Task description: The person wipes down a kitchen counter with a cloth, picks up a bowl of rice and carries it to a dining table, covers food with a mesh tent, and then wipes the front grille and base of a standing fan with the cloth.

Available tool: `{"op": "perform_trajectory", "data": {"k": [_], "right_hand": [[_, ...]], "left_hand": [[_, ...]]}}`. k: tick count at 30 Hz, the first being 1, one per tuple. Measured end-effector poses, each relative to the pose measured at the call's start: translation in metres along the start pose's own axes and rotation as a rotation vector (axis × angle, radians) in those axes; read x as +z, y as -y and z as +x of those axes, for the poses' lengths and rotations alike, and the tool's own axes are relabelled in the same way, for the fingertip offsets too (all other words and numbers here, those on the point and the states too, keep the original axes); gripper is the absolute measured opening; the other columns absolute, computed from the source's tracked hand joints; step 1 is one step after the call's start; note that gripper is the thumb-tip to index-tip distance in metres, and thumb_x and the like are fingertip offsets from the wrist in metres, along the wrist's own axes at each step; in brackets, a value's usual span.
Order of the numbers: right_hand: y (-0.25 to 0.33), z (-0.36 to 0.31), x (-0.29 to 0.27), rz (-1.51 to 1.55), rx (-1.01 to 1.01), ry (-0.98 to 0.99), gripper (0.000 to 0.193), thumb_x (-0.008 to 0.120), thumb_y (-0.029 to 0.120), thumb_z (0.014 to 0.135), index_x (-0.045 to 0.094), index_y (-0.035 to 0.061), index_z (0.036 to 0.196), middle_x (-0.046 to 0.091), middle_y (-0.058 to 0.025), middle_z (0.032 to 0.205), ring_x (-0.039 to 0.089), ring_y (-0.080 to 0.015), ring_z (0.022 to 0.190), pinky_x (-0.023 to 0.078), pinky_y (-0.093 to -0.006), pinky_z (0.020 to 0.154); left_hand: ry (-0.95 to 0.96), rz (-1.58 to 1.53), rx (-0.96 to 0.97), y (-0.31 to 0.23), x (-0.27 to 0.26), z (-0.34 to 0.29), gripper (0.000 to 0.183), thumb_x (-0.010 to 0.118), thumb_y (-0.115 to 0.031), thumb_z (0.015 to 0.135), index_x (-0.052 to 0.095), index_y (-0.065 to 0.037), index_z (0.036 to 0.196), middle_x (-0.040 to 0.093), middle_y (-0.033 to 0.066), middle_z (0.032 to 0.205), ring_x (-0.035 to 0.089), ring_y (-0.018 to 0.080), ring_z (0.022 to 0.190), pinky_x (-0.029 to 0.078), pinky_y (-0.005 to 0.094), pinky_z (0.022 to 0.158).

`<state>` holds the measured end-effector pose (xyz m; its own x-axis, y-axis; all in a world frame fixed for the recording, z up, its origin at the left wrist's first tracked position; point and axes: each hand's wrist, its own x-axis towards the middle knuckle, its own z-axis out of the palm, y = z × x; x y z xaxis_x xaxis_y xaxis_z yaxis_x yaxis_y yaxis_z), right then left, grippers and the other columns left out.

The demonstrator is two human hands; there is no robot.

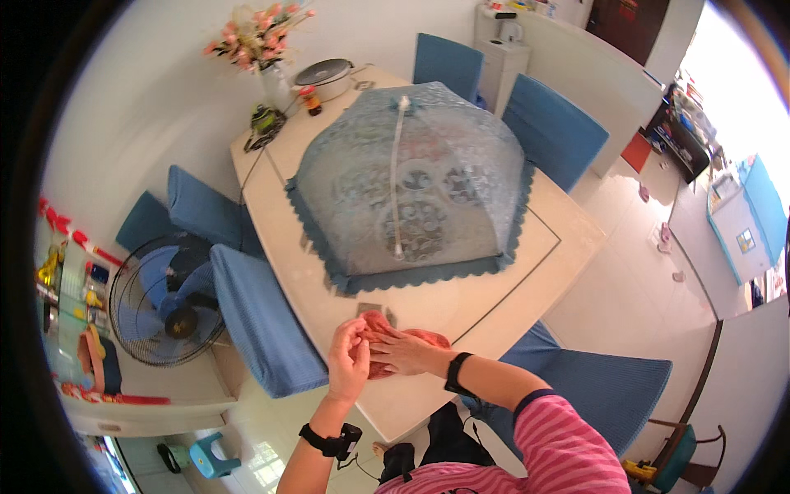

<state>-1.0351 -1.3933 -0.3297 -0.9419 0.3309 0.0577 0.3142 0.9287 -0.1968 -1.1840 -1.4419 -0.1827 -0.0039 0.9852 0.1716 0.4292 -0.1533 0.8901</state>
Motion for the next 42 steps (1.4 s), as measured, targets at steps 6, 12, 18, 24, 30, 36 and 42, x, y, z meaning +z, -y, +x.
{"op": "perform_trajectory", "data": {"k": [6,12,18,24,30,36,42], "right_hand": [[-0.098,-0.17,-0.037,0.108,0.307,-0.064,0.05,0.053,0.031,0.087,0.049,0.015,0.134,0.038,-0.0034,0.146,0.029,-0.0196,0.138,0.015,-0.0442,0.116],[-0.171,-0.275,-0.095,0.1,0.653,-0.039,0.042,0.056,0.026,0.086,0.057,0.0103,0.125,0.049,-0.0057,0.137,0.038,-0.0218,0.133,0.023,-0.0362,0.114],[-0.261,-0.344,-0.073,-0.09,1.26,-0.328,0.046,0.049,0.023,0.09,0.047,0.0129,0.135,0.04,-0.0107,0.143,0.03,-0.0295,0.136,0.027,-0.0409,0.111],[-0.282,-0.329,-0.053,-0.116,1.652,-0.332,0.051,0.042,0.031,0.092,0.039,0.0163,0.141,0.028,-0.0117,0.15,0.022,-0.0351,0.139,0.019,-0.0502,0.113],[-0.203,-0.302,-0.027,-0.085,1.566,-0.353,0.054,0.042,0.035,0.093,0.035,0.0191,0.143,0.026,-0.0114,0.151,0.018,-0.0353,0.14,0.018,-0.0579,0.11],[-0.073,-0.212,0.006,-0.15,1.332,-0.337,0.054,0.046,0.033,0.091,0.038,0.0152,0.142,0.03,-0.0146,0.149,0.024,-0.0398,0.137,0.017,-0.0559,0.111],[0.061,-0.092,0.024,-0.064,1.112,-0.305,0.056,0.05,0.03,0.088,0.04,0.014,0.14,0.032,-0.0146,0.147,0.026,-0.04,0.135,0.017,-0.0543,0.111]], "left_hand": [[0.046,-0.049,-0.011,-0.002,0.066,0.046,0.03,0.052,0.003,0.085,0.054,-0.001,0.114,0.056,0.0104,0.115,0.057,0.02,0.102,0.049,0.0298,0.081],[0.176,0.002,-0.042,-0.009,0.109,0.062,0.032,0.053,0.002,0.084,0.054,-0.001,0.116,0.056,0.0106,0.116,0.057,0.0204,0.104,0.05,0.0303,0.083],[0.229,0.042,-0.049,0.0,0.115,0.062,0.034,0.053,0.003,0.086,0.052,-0.001,0.119,0.056,0.0102,0.117,0.057,0.0189,0.106,0.049,0.0297,0.084],[0.222,0.03,-0.201,0.019,0.092,0.039,0.04,0.057,0.0,0.084,0.049,-0.003,0.123,0.058,0.0115,0.117,0.059,0.021,0.104,0.05,0.0322,0.084],[0.227,0.038,-0.186,0.034,0.063,0.006,0.046,0.058,-0.001,0.085,0.046,-0.004,0.129,0.058,0.0123,0.116,0.058,0.0203,0.105,0.049,0.0321,0.085],[0.182,0.041,-0.163,0.045,0.02,-0.051,0.047,0.058,-0.004,0.086,0.044,-0.005,0.13,0.06,0.0128,0.114,0.059,0.0219,0.103,0.049,0.0334,0.086],[0.126,0.018,-0.19,0.067,-0.05,-0.134,0.046,0.057,-0.004,0.087,0.043,-0.006,0.131,0.062,0.0109,0.11,0.061,0.022,0.1,0.049,0.0338,0.086]]}}
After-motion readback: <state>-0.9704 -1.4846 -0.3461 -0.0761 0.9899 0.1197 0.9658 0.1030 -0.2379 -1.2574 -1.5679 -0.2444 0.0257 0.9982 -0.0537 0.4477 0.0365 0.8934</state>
